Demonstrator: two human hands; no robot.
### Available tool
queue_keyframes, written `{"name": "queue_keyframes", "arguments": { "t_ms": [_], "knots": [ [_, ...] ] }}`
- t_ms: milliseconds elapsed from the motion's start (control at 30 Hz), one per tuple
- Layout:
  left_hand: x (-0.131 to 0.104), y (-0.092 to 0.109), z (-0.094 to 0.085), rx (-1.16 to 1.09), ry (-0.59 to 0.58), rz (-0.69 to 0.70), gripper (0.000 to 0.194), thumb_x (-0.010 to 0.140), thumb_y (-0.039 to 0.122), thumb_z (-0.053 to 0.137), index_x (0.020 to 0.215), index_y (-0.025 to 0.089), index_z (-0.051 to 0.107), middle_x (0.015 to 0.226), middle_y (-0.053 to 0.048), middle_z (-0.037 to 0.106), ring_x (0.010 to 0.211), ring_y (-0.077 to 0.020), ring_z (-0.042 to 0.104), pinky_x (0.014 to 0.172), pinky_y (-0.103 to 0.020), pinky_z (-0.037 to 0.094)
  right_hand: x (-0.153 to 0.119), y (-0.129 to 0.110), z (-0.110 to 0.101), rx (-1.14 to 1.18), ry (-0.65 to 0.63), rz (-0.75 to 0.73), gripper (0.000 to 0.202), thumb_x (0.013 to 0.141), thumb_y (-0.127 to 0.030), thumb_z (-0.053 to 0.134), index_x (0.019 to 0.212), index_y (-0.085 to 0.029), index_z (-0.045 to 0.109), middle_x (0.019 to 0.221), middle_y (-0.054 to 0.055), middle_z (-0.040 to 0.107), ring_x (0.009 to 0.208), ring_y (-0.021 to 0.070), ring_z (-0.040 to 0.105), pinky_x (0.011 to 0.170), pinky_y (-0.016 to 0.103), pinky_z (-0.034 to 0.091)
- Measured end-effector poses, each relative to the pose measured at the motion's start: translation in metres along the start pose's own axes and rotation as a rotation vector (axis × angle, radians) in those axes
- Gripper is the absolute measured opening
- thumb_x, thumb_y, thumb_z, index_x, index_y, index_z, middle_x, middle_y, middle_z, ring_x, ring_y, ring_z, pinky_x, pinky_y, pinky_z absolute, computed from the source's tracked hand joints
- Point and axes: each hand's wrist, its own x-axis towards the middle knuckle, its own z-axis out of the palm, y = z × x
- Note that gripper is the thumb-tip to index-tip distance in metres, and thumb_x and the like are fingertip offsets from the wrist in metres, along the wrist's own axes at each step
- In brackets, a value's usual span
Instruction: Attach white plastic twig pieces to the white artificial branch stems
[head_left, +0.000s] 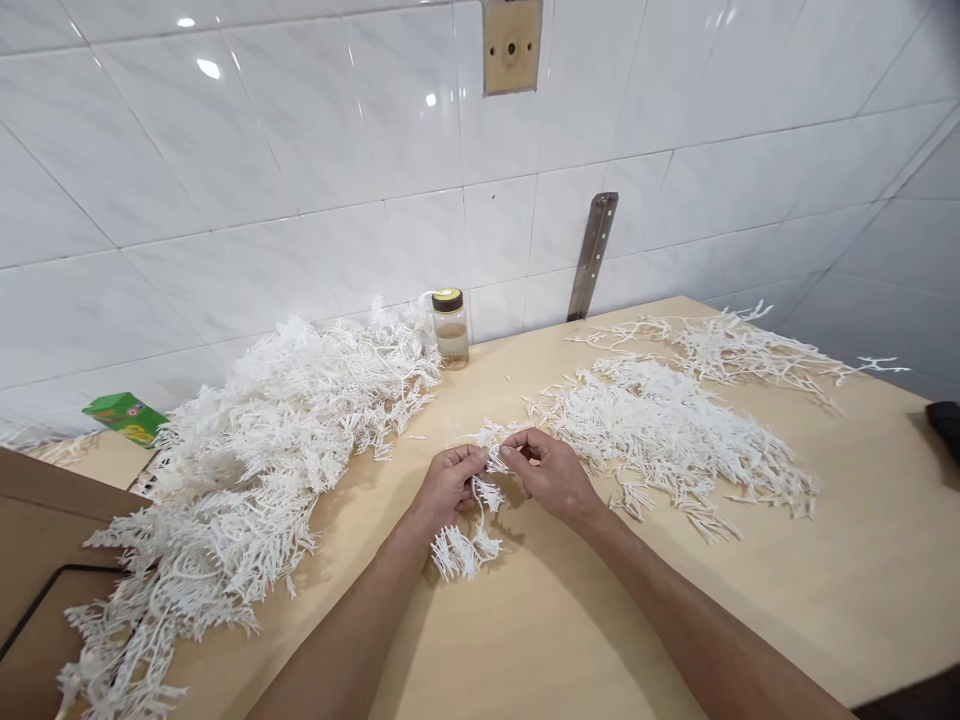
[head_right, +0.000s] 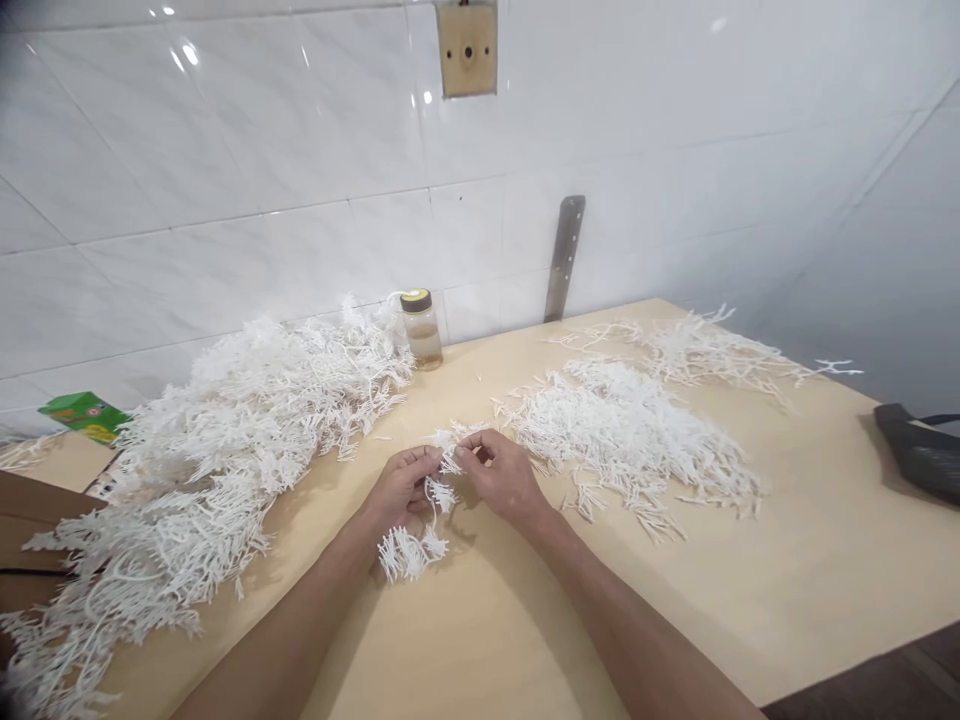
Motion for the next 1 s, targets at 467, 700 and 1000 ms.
{"name": "queue_keyframes", "arguments": {
  "t_ms": [467, 700, 1000],
  "knots": [
    [-0.001, -0.002, 0.004, -0.016, 0.004, 0.021, 0.055, 0.054, 0.059, 0.083, 0.065, 0.016, 0.051, 0.043, 0.011, 0.033, 0.033, 0.0004, 0.017, 0.037, -0.019, 0.008, -0.002, -0.008, -0.005, 0.081, -0.117, 0.052, 0.023, 0.083, -0.040, 0.060, 0.088, -0.019, 0.067, 0.065, -0.001, 0.064, 0.047, 0.0118, 0.053, 0.046, 0.025, 0.046],
    [0.001, -0.004, 0.000, -0.035, -0.037, 0.027, 0.050, 0.057, 0.054, 0.083, 0.066, 0.016, 0.052, 0.044, 0.011, 0.036, 0.033, 0.0003, 0.018, 0.035, -0.018, 0.011, -0.001, -0.007, -0.002, 0.024, -0.064, 0.042, 0.024, 0.083, -0.039, 0.058, 0.089, -0.018, 0.069, 0.068, 0.002, 0.066, 0.054, 0.0133, 0.057, 0.049, 0.024, 0.046],
    [0.004, -0.009, -0.001, -0.052, -0.055, 0.065, 0.048, 0.059, 0.052, 0.083, 0.067, 0.017, 0.052, 0.039, 0.012, 0.032, 0.031, -0.0007, 0.019, 0.033, -0.017, 0.013, -0.001, -0.002, 0.001, -0.025, -0.036, -0.015, 0.025, 0.085, -0.036, 0.054, 0.091, -0.017, 0.070, 0.076, 0.005, 0.070, 0.068, 0.0171, 0.063, 0.059, 0.027, 0.050]
  ]
}}
